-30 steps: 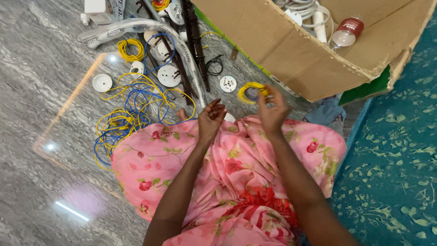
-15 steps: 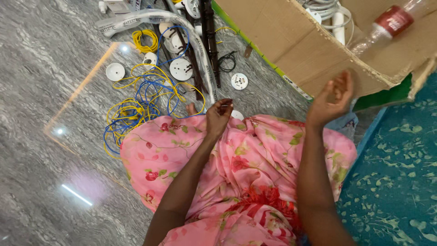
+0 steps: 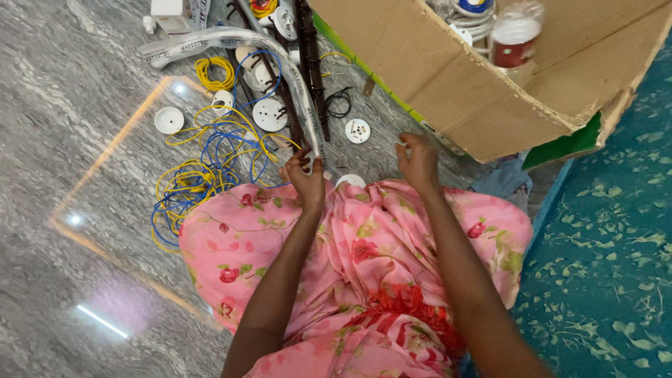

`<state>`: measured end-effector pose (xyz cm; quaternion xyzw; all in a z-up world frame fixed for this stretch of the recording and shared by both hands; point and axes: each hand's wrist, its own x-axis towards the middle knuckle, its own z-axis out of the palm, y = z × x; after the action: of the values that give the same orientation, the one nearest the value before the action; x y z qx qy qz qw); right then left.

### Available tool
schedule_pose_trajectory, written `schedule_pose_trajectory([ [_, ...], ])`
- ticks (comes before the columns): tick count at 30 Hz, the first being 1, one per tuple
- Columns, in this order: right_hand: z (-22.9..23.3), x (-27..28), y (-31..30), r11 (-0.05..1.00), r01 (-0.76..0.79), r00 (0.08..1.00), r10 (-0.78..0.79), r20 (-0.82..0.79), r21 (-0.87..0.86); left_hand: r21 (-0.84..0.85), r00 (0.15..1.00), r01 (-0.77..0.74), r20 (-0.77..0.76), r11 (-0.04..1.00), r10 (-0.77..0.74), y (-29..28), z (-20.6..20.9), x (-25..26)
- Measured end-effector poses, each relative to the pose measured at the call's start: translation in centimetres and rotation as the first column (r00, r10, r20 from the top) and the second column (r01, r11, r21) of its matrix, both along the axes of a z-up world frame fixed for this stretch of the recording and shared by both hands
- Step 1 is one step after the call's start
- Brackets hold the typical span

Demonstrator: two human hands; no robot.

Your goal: The person sits on the floor and assembles electrical components by hand. They connect wires to a white plastic junction box and handle various electrical fittings and wires from a nearby cardboard box.

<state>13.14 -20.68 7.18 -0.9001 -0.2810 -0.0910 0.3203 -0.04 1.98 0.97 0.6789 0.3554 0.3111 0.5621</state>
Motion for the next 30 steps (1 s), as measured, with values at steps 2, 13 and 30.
schedule_pose_trajectory([
  [2, -2.4, -0.6, 2.1, 0.996, -0.083, 0.996, 0.081, -0.036, -0.036, -0.038, 1.0, -0.008, 0.018, 0.999, 0.008, 0.0, -1.0, 0.2],
  [13, -9.5, -2.2, 7.3, 0.873, -0.442, 0.87, 0.361, -0.336, -0.208, -0.271, 0.991, 0.085, 0.119, 0.959, -0.054, -0.1, -3.4, 0.8],
  [30, 8.1, 4.5, -1.6, 0.421, 0.168, 0.94, -0.341, -0.016, 0.891, -0.261, 0.885, 0.466, 0.139, 0.845, -0.445, -1.1, -5.5, 0.5],
])
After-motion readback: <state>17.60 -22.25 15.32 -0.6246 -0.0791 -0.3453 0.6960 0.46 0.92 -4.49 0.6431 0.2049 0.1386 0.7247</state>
